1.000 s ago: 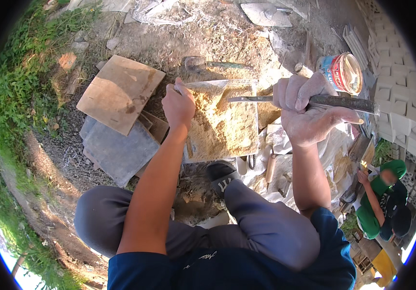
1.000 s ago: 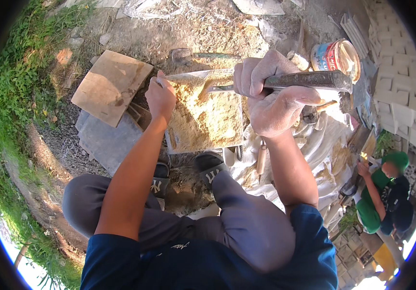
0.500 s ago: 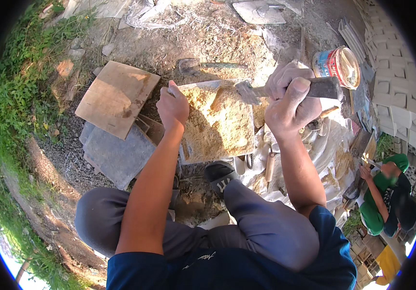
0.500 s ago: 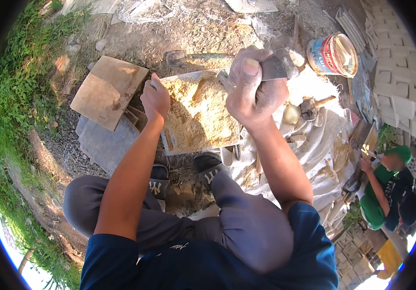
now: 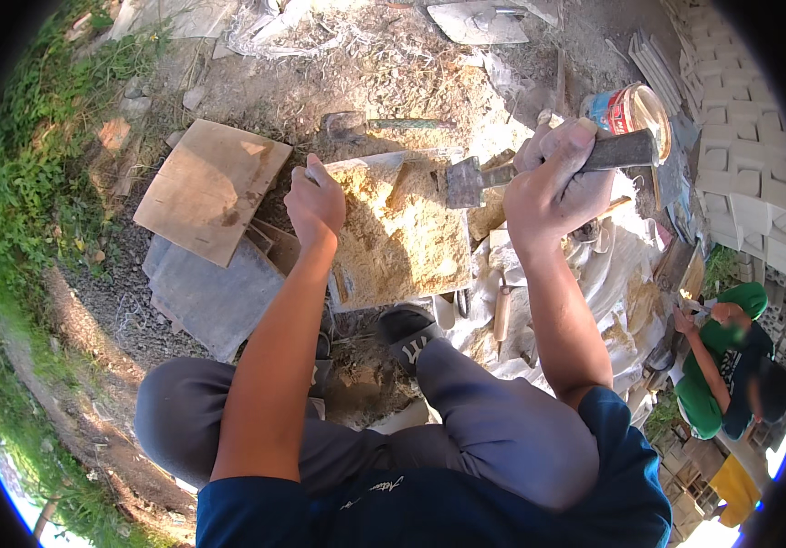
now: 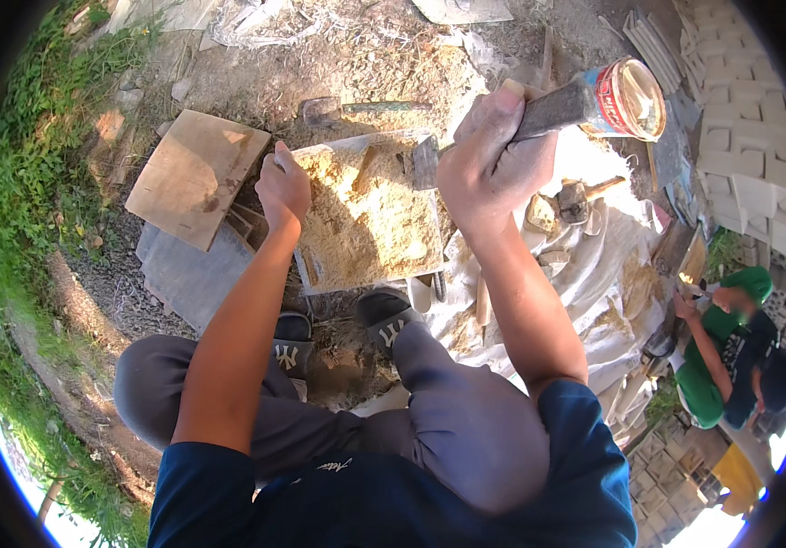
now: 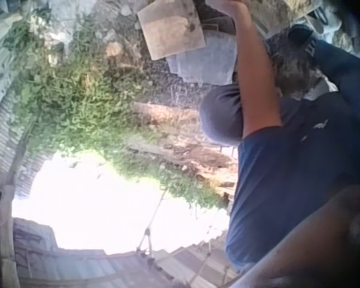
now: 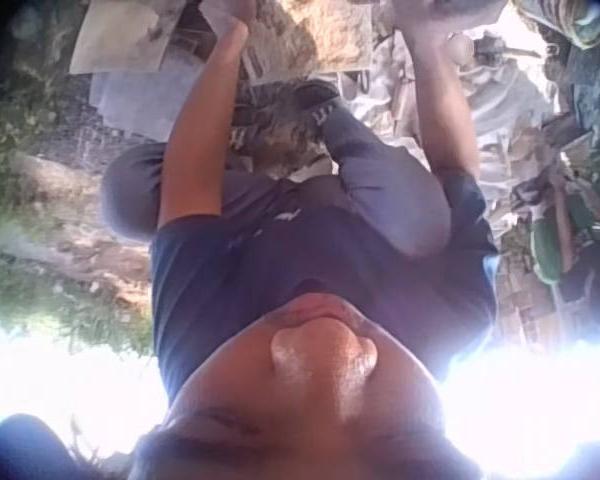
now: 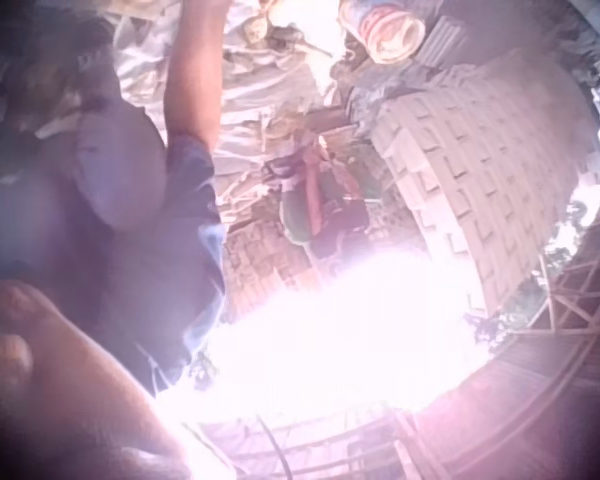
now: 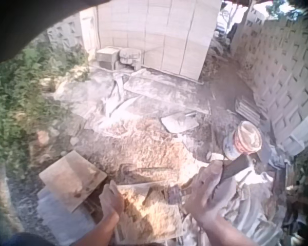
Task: The person shapes a stone block by hitting its edges with a hammer while holding it in a tray of sand. They turn the stone multiple times to work on different sides and wipe away debris by hand.
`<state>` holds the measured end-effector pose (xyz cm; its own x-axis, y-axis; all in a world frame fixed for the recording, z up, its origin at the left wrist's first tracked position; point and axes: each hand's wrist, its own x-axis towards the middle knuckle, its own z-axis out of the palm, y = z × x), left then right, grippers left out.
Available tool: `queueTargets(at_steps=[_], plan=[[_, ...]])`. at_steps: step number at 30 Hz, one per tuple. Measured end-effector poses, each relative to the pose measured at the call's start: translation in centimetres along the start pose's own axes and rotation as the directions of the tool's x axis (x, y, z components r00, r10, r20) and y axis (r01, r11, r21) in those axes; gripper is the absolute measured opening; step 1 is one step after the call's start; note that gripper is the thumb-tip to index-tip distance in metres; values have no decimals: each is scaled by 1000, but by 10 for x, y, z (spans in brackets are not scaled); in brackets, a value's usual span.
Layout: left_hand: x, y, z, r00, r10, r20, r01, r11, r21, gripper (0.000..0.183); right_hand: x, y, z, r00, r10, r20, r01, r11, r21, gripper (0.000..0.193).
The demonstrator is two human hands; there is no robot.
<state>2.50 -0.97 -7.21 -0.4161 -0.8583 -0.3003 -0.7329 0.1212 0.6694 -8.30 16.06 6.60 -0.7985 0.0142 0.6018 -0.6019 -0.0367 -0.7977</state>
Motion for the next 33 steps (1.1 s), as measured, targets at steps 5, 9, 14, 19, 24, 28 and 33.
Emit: queueTargets(at_steps=[5,9,14,19,24,28,33], plan=[[-3,8,-4,999,51,5,-51,998,37,51,-5,11,-6,978,-191,-89,184,979,-87,28],[1,2,-5,999,41,-2,-41,998,53,53,4,-7,-6,998,-45,-46,49,996,81,21],[0,6,1,998,61,-16,-60,998,35,53,-9,20,-3,991,-136,16,136,990,-42,18],[0,-2,-1,996,78,-47,-74,994,81,54,-6,-1,-3,999,3,32,-12,961,275,15],[4,-1,-4,997,78,-19,-77,995,67,53,-2,7,-4,992,-123,14,122,990,69,19],[-1,4,-6,1000,12,22,-14,998,60,58,-9,12,1,999,-26,-32,29,993,111,19],[3,-4,0,997,60,-51,-58,997,43,59,0,-4,-2,1000,9,4,-10,978,208,23]])
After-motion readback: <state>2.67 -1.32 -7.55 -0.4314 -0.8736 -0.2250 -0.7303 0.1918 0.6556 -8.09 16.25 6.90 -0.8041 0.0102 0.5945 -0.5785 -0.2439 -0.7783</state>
